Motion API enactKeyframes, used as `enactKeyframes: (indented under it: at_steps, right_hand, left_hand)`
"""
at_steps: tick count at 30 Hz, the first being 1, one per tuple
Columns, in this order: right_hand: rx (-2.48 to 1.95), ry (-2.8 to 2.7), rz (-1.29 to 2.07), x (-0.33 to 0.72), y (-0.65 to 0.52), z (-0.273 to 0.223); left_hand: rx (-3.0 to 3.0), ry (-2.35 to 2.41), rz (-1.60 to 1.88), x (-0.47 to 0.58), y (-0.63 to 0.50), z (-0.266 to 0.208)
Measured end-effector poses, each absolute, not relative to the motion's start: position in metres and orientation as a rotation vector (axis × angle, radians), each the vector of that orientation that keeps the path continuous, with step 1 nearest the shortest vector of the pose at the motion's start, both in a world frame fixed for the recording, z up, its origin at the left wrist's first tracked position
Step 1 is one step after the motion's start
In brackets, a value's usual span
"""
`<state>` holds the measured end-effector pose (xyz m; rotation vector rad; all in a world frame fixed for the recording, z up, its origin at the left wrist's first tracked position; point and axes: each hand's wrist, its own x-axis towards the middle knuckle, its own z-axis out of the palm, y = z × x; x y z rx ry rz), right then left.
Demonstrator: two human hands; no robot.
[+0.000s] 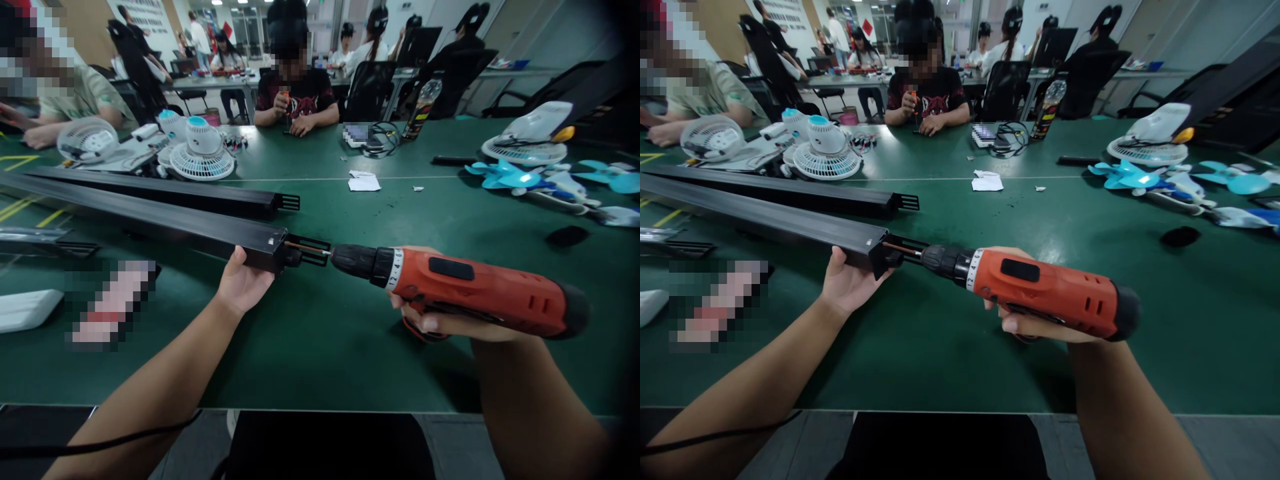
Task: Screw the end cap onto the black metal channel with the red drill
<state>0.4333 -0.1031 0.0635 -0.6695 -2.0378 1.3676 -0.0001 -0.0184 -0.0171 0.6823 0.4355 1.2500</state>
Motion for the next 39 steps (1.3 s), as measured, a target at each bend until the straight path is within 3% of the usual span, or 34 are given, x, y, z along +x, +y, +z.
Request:
enactKeyframes:
  at_steps: [14, 39]
  right_hand:
    - [-0.836, -1.940, 1.500, 0.4371, -0.1048, 0.0628]
    - [-0.761, -2.026, 1.352, 0.4335, -0.1044, 0.0611]
  left_hand:
    - [0.691, 0.489, 1.291, 0.0015, -0.0193, -0.0172]
    - [0.677, 0.509, 1.262, -0.0025, -0.0189, -0.0185]
